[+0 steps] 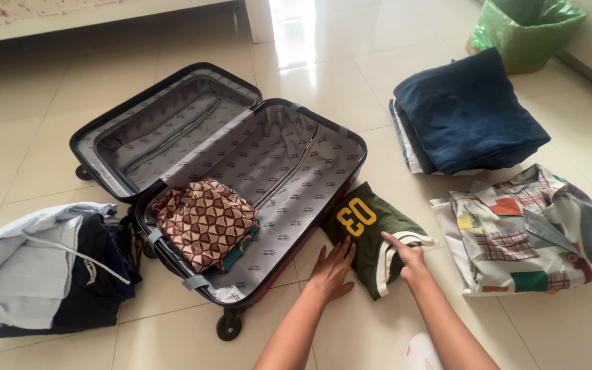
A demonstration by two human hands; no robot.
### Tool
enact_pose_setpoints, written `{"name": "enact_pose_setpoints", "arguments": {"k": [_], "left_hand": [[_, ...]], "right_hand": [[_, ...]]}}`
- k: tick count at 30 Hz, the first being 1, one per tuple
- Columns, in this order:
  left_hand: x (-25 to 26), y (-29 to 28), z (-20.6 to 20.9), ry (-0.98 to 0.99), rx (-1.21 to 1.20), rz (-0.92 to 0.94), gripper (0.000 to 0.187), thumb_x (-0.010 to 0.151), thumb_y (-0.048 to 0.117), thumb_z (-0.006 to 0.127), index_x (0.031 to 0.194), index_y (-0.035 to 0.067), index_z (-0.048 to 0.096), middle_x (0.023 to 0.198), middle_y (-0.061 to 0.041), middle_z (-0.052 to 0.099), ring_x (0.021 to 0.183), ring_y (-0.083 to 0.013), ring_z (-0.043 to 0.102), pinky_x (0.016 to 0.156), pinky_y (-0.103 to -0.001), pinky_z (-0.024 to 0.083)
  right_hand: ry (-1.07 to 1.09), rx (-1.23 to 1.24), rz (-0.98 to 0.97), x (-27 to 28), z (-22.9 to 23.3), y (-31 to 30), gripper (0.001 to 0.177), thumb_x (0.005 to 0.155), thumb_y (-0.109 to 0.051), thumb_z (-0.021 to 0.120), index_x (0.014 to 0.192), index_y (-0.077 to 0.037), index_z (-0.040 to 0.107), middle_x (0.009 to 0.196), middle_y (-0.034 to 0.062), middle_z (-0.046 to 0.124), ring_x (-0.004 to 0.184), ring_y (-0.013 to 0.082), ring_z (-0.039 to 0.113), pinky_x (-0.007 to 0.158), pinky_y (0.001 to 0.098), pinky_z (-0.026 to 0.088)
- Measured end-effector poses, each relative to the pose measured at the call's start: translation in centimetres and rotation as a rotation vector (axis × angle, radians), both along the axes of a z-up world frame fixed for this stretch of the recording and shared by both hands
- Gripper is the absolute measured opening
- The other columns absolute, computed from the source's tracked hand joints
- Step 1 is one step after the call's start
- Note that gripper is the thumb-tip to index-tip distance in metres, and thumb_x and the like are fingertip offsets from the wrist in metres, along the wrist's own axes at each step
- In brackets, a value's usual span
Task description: The person folds a patterned cloth and several other garments on the floor, then places them into an open suitcase. The person handles the items one at a time, smoothing and folding them before packing.
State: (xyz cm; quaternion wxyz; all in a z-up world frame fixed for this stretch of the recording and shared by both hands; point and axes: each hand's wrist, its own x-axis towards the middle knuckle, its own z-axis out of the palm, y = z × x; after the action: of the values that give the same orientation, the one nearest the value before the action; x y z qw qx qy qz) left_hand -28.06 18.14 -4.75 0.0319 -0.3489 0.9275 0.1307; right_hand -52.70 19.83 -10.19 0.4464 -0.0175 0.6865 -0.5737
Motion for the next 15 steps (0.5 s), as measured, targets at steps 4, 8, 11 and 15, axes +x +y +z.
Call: {"name": "enact_pose_setpoints", "arguments": {"k": [4,8,11,15], "left_hand": [[0.6,0.2,1.1,0.049,0.032,0.000,0.106,0.080,0.037,0.081,0.161,0.008,0.019,0.170,-0.015,0.012,0.153,-0.0314,0.024,0.121,-0.059,0.022],[1.6,0.7,2.9,0.136,0.060,0.033,0.099,0.083,0.032,0.078,0.160,0.006,0.022,0.170,-0.019,0.014,0.152,-0.0334,0.027,0.121,-0.057,0.025],[2.3,1.0,4.3,0.333,0.083,0.053,0.093,0.085,0.024,0.074,0.161,0.003,0.023,0.169,-0.022,0.018,0.150,-0.0358,0.032,0.122,-0.053,0.029],[2.9,1.2,5.8,0.680,0.119,0.071,0.080,0.093,0.023,0.065,0.159,-0.001,0.027,0.167,-0.024,0.027,0.149,-0.0392,0.035,0.120,-0.047,0.035]], "right_hand": [[0.173,-0.253,0.052,1.8,0.5,0.1,0.038,0.079,-0.010,0.082,0.111,0.004,0.066,0.103,0.0118,0.072,0.088,0.0212,0.070,0.077,0.0360,0.056],[0.323,-0.301,0.100,2.4,1.5,-0.4,0.030,0.089,-0.012,0.073,0.114,0.002,0.066,0.104,0.0091,0.072,0.090,0.0177,0.068,0.078,0.0341,0.054],[0.404,-0.332,0.175,1.8,4.7,-1.3,0.027,0.091,-0.011,0.071,0.115,0.003,0.068,0.103,0.0088,0.071,0.090,0.0171,0.065,0.077,0.0323,0.051],[0.521,-0.511,0.343,1.5,13.4,-2.4,0.029,0.088,-0.006,0.070,0.116,0.000,0.067,0.107,0.0046,0.069,0.095,0.0145,0.065,0.080,0.0294,0.052]]}}
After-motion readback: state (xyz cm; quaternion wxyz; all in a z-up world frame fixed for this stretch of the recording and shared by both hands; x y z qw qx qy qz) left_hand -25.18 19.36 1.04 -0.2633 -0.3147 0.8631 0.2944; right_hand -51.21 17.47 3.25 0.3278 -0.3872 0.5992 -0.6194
